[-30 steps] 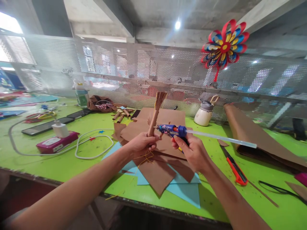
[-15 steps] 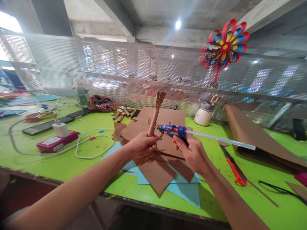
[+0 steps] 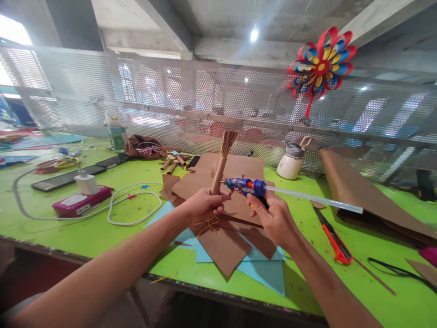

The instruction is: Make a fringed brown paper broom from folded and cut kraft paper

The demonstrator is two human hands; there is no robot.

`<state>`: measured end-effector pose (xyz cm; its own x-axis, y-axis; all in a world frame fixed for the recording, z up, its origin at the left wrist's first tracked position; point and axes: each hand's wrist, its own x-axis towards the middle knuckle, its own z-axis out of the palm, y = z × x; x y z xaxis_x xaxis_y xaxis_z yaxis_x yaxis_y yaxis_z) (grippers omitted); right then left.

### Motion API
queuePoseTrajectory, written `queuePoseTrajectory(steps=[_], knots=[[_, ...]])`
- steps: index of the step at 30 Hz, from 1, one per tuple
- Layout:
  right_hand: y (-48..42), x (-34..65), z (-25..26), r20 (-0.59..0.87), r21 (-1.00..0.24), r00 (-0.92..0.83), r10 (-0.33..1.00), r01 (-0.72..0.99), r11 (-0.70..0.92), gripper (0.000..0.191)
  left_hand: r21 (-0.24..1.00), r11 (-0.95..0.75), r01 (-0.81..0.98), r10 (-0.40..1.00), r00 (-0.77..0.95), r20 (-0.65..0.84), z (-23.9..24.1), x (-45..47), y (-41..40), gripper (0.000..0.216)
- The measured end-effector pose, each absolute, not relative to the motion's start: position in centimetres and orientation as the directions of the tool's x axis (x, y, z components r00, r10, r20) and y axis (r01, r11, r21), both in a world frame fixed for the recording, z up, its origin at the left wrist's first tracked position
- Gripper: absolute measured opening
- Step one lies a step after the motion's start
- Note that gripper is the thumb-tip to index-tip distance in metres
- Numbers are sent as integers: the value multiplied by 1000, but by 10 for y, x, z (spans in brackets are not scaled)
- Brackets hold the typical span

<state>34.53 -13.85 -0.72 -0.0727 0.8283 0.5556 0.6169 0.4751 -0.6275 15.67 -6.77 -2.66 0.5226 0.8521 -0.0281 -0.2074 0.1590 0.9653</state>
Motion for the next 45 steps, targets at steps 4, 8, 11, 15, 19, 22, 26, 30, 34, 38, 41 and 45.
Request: queuePoseTrajectory(steps=[4, 8, 11, 15, 19, 22, 26, 30, 34, 38, 41, 45], knots=[[-139, 345, -7, 563, -616, -73, 823, 626, 477, 29, 969, 157, -192, 855, 517, -36, -27, 157, -68, 18], [-138, 348, -10, 568, -601, -74, 820, 644, 474, 29, 965, 163, -204, 859, 510, -37, -27, 157, -69, 14], [-137, 349, -10, 570, -601, -72, 819, 643, 475, 29, 964, 166, -208, 859, 510, -38, -26, 157, -69, 15], [-138, 348, -9, 567, -584, -75, 820, 665, 465, 29, 965, 170, -199, 846, 532, -39, -27, 157, -69, 18], [-140, 348, -8, 571, -576, -74, 818, 673, 463, 31, 966, 171, -195, 842, 538, -41, -28, 156, -67, 19], [-140, 348, -8, 582, -564, -73, 810, 681, 467, 31, 965, 165, -205, 833, 552, -25, -30, 157, -66, 18], [-141, 347, -7, 581, -550, -72, 811, 699, 456, 33, 968, 156, -195, 835, 550, -24, -30, 157, -67, 17], [-142, 346, -7, 583, -560, -62, 810, 692, 456, 33, 973, 144, -181, 846, 533, -26, -29, 157, -67, 17], [-140, 346, -9, 555, -647, -55, 830, 598, 472, 29, 967, 166, -193, 837, 547, -35, -28, 157, -67, 16], [-138, 346, -13, 522, -713, -47, 851, 525, 466, 29, 961, 181, -210, 834, 551, -36, -29, 157, -66, 14], [-137, 346, -15, 510, -736, -39, 859, 497, 459, 30, 959, 179, -219, 832, 554, -29, -31, 157, -65, 15], [-135, 347, -18, 503, -751, -29, 864, 480, 453, 30, 955, 182, -234, 824, 566, -19, -33, 156, -64, 20]])
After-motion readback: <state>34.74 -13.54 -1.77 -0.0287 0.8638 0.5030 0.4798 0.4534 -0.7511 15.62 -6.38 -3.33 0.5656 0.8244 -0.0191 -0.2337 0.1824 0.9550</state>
